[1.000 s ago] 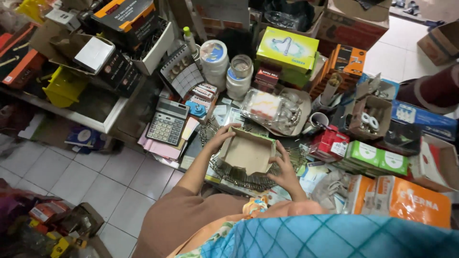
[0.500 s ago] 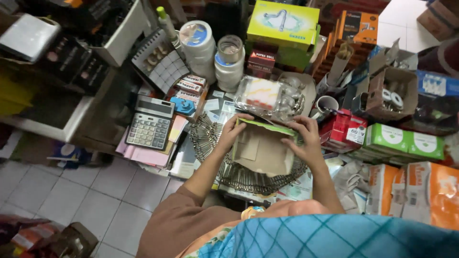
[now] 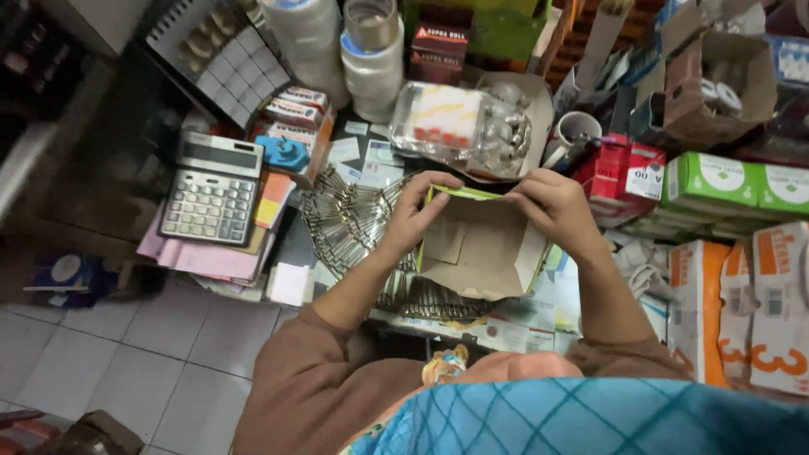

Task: Assembling a small cardboard box by unfolding it and tucking in the flaps at a key cutting station.

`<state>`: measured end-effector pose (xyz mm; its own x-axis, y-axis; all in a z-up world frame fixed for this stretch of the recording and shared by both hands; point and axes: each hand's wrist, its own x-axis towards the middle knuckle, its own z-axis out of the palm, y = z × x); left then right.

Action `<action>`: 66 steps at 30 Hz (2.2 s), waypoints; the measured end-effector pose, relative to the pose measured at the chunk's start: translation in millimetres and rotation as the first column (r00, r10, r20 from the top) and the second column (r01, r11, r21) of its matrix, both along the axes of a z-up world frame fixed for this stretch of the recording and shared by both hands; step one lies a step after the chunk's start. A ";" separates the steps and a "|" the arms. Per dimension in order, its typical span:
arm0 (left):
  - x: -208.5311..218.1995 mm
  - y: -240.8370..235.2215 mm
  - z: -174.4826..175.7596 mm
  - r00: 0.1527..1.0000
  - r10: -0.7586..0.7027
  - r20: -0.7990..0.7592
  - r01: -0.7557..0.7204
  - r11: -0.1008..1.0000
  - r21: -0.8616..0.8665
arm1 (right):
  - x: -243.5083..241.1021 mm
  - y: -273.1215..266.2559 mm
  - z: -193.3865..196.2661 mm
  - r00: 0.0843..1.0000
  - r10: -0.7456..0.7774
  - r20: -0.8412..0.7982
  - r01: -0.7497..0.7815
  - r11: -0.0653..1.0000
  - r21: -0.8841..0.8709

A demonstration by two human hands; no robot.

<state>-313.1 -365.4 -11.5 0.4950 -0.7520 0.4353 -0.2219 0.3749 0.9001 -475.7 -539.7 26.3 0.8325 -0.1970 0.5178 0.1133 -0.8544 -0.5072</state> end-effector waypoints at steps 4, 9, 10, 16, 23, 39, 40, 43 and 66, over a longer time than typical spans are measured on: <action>-18.0 13.5 -17.3 0.999 0.038 0.029 -0.037 0.998 -0.042 | -14.8 23.3 3.7 0.998 0.041 0.042 -0.039 0.999 -0.037; -53.8 47.4 -30.9 0.996 0.086 0.006 -0.085 0.990 -0.110 | -48.0 68.2 -4.2 0.987 0.028 0.155 0.031 0.931 -0.363; -64.6 57.1 -26.7 0.996 0.091 0.005 -0.090 0.990 -0.111 | -56.6 81.2 -1.8 0.987 0.033 0.155 0.026 0.931 -0.364; -115.8 101.2 -13.4 0.994 0.060 0.091 -0.043 0.982 -0.182 | -112.7 142.9 11.1 0.973 0.028 0.230 0.127 0.766 -0.630; -167.9 130.3 -52.6 0.974 -0.022 0.227 0.069 0.976 -0.204 | -180.9 176.3 -25.8 0.989 -0.034 0.146 0.088 0.918 -0.387; -184.8 124.3 -237.7 0.712 0.020 -0.702 0.235 0.935 0.265 | -260.4 200.7 -84.7 0.861 -0.037 -0.507 0.028 0.999 -0.027; -187.8 117.8 -259.3 0.715 0.015 -0.699 0.237 0.935 0.262 | -260.9 202.7 -90.4 0.863 -0.042 -0.503 0.031 0.999 -0.030; -196.7 104.1 -317.4 0.279 0.251 -0.927 0.544 0.754 0.368 | -261.9 208.6 -109.2 0.791 -0.053 -0.609 0.056 0.998 -0.014; -200.0 113.7 -324.9 0.206 -0.134 -0.969 0.858 0.501 0.114 | -382.3 157.3 -250.9 0.700 -0.711 0.060 -0.224 -0.140 0.965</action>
